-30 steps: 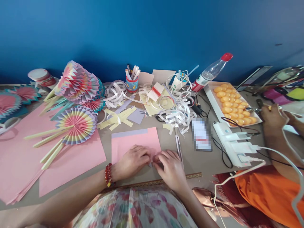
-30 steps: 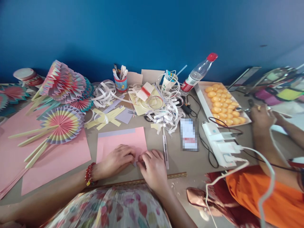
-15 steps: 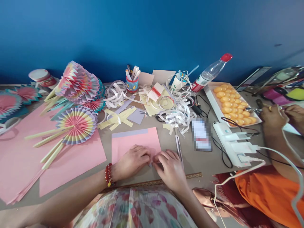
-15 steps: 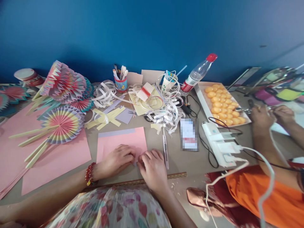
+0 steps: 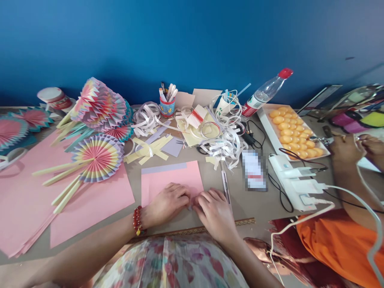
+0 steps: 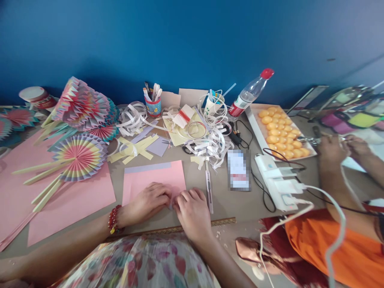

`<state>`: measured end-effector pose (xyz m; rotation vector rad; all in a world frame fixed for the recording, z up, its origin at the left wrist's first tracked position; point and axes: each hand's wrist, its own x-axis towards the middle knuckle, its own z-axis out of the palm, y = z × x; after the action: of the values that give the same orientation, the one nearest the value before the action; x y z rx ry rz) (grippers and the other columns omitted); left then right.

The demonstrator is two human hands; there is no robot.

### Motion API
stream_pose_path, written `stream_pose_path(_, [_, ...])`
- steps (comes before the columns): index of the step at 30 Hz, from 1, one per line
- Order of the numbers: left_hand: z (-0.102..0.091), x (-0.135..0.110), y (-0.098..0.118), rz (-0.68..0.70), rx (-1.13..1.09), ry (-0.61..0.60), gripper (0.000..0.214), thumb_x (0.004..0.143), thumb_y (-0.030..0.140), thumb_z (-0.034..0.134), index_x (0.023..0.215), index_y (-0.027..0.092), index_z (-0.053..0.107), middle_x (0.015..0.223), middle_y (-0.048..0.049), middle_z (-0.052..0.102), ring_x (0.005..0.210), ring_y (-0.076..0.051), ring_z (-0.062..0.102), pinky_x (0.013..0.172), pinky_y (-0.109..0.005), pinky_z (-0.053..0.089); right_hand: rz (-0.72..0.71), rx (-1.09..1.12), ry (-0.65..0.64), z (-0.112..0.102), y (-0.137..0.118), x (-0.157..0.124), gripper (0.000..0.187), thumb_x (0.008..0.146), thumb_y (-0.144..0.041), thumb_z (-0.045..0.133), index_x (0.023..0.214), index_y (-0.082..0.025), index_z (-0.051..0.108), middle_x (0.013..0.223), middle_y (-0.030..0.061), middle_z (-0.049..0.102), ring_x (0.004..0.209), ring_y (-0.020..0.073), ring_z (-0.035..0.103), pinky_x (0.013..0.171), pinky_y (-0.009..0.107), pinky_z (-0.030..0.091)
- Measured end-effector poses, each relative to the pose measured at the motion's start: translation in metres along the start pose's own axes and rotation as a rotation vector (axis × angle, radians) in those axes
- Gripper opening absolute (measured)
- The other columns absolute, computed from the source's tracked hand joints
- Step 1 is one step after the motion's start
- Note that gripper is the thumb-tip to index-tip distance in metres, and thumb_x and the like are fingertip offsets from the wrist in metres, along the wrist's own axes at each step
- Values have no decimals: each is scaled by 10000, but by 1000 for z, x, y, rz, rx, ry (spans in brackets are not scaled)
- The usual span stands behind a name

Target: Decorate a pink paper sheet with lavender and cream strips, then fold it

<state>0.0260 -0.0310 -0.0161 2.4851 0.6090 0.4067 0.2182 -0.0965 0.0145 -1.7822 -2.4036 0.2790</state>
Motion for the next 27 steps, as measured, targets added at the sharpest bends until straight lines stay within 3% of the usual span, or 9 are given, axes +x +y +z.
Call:
stream_pose_path(15, [-1,-1,-1,-12,-15,7,117,964,175,511,927,196,619,1016,-34,636,1010,-186,567,935,-334,404,-79,-72,-89,-8,1,8,129,864,-139,631,759,-203,589,811,29,641,849,213,535,879,387,362])
stream_pose_path(27, [-1,-1,0,2,-31,27,146,980,186,486,938,198,625,1051,-43,636,1047,-181,570,951,-340,405,-153,124,-66,-6,11,5,173,844,-58,565,834,-227,602,850,5,605,900,188,511,1034,386,311])
